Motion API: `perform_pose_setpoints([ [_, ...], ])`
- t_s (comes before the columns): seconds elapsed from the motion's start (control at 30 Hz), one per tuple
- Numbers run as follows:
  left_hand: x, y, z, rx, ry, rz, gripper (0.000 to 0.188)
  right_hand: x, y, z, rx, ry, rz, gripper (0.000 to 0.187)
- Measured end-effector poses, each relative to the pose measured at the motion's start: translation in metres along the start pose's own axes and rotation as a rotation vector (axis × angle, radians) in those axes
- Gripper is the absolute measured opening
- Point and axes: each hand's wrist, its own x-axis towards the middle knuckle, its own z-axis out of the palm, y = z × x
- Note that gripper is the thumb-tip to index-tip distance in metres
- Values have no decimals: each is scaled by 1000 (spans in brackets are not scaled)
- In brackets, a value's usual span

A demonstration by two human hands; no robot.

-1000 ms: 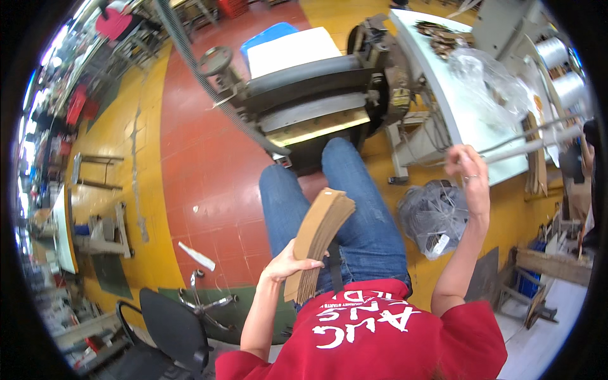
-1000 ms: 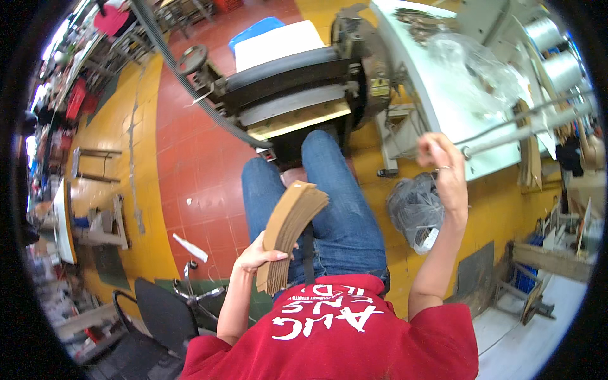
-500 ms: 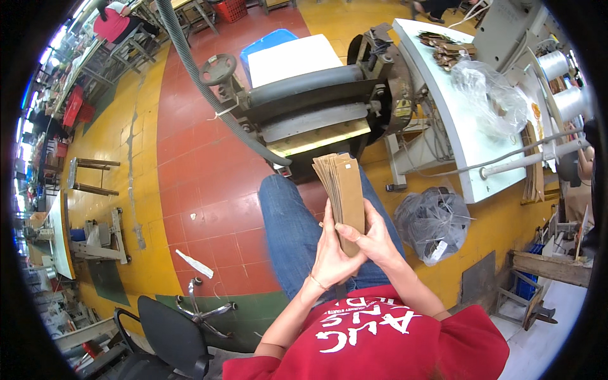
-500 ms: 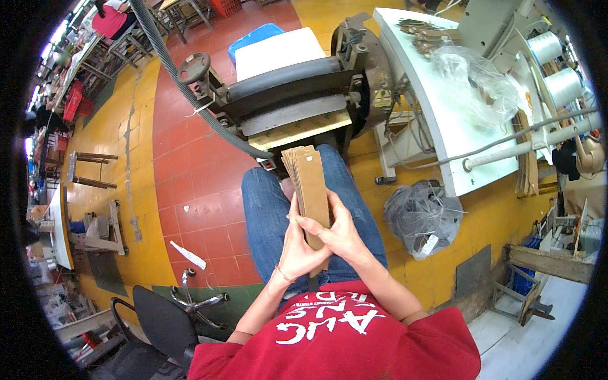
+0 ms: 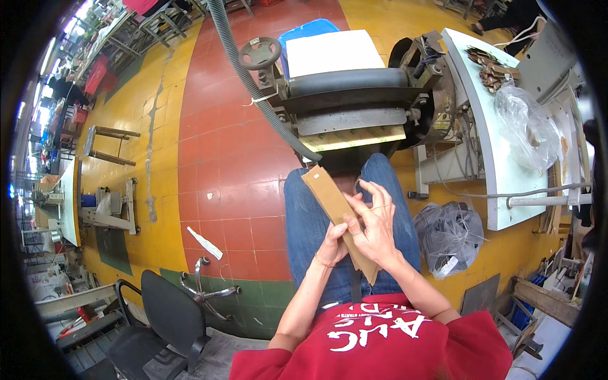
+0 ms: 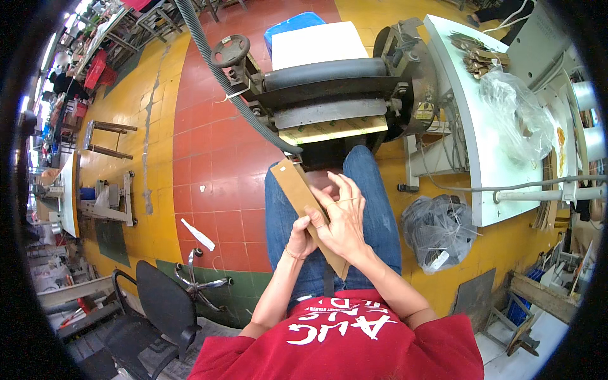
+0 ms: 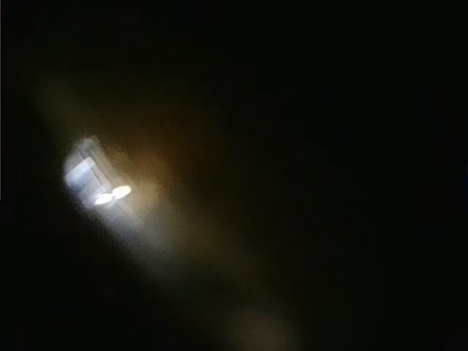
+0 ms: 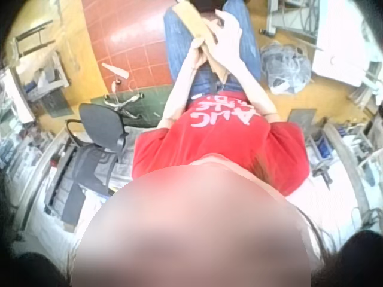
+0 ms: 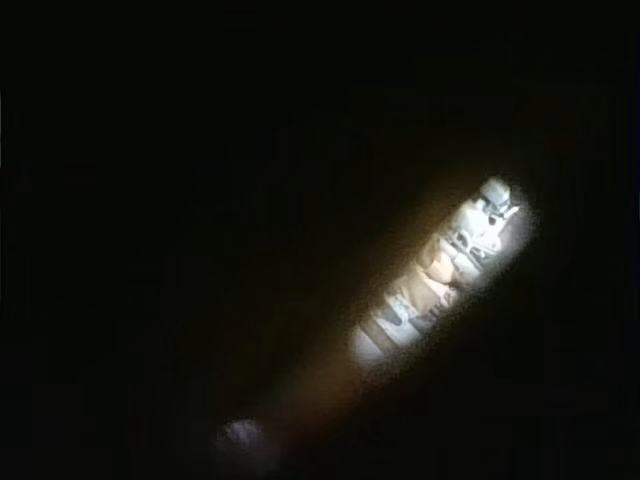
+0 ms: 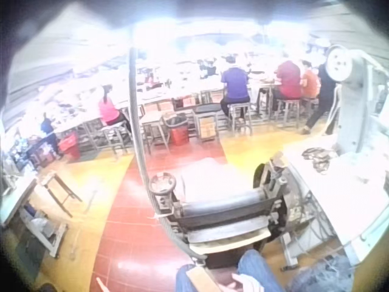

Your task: The person sits at a sanding machine and feeds flat cardboard pieces through the rollers one at a time. They stack the processed pieces on a nearby surface and occasionally adjust the pile.

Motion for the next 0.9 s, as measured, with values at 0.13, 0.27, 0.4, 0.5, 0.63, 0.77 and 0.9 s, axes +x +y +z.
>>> perform_pose_setpoints([
  [0.13,21,15,-15,-6,20,21,66,3,6,-6,188,43,80,51],
  [0.27,34,29,-26,206,72,111,73,-13,13,-1,473,-87,280,47],
  [0.4,43,33,-29,200,-64,41,81,-20,29,16,685,-32,356,34],
  [0.5,49,33,-31,217,38,21,81,-18,37,22,888,-65,487,27],
  [0.63,54,35,-40,90,45,42,72,-1,51,19,763,-10,471,18],
  [0.77,55,39,-49,-44,-74,36,68,26,86,25,1055,82,600,17],
  [0.9,48,36,-50,-67,-86,-2,68,44,123,49,1060,3,859,21],
])
